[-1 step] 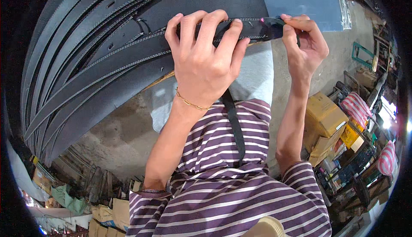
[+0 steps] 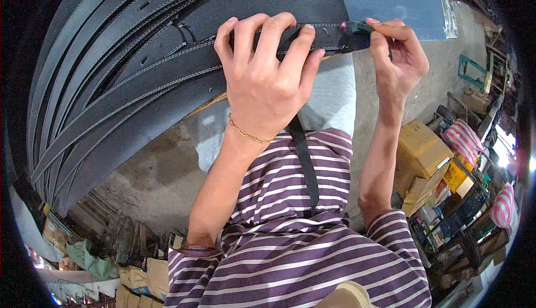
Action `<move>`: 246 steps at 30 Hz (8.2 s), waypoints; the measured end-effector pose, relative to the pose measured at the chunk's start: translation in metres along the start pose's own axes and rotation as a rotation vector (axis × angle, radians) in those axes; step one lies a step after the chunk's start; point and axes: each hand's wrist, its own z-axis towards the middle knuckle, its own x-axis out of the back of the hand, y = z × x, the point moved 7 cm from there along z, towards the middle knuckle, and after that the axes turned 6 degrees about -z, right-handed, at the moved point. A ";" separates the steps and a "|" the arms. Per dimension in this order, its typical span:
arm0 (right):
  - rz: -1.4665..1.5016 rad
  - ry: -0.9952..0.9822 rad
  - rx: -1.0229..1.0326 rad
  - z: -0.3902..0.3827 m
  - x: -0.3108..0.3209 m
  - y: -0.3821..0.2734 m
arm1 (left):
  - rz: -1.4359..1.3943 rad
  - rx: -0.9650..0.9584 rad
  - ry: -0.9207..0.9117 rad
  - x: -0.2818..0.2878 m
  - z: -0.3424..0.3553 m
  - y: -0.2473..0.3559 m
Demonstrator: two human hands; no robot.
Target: Applying edge dye to leather strips using a small applicator tool and wiping with a cloth.
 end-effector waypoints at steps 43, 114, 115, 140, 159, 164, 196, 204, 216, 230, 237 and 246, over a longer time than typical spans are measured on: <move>0.050 -0.001 0.033 0.000 0.002 0.003 | 0.010 -0.022 0.004 -0.001 0.000 0.001; 0.565 0.389 -0.599 -0.049 0.103 0.092 | 0.037 -0.199 -0.399 -0.070 0.029 0.059; 0.624 0.360 -0.601 -0.046 0.101 0.089 | 0.046 -0.198 -0.388 -0.072 0.035 0.053; -0.358 0.230 -0.025 -0.030 0.079 0.041 | 0.303 -0.005 -0.082 0.016 0.028 -0.043; 0.007 0.851 -0.732 -0.183 0.188 0.132 | -0.386 -0.239 -0.128 -0.114 0.084 0.133; 0.113 0.813 -0.646 -0.175 0.177 0.126 | 0.188 -0.197 -0.049 -0.013 0.099 0.027; 0.394 0.563 -0.417 -0.048 0.124 0.058 | 0.023 -0.281 -0.349 -0.053 0.043 0.040; 0.235 0.290 -0.341 0.010 0.078 0.033 | -0.064 -0.260 -0.249 -0.050 0.044 0.033; 0.018 0.044 -0.081 0.028 0.037 0.032 | -0.124 -0.215 -0.233 -0.048 0.052 0.030; -0.083 -0.026 -0.065 0.024 0.035 0.027 | -0.145 -0.233 -0.193 -0.051 0.047 0.025; -0.055 -0.018 -0.043 0.023 0.033 0.028 | -0.135 -0.253 -0.186 -0.051 0.046 0.024; -0.029 -0.028 -0.082 0.022 0.033 0.029 | -0.133 -0.258 -0.182 -0.051 0.047 0.025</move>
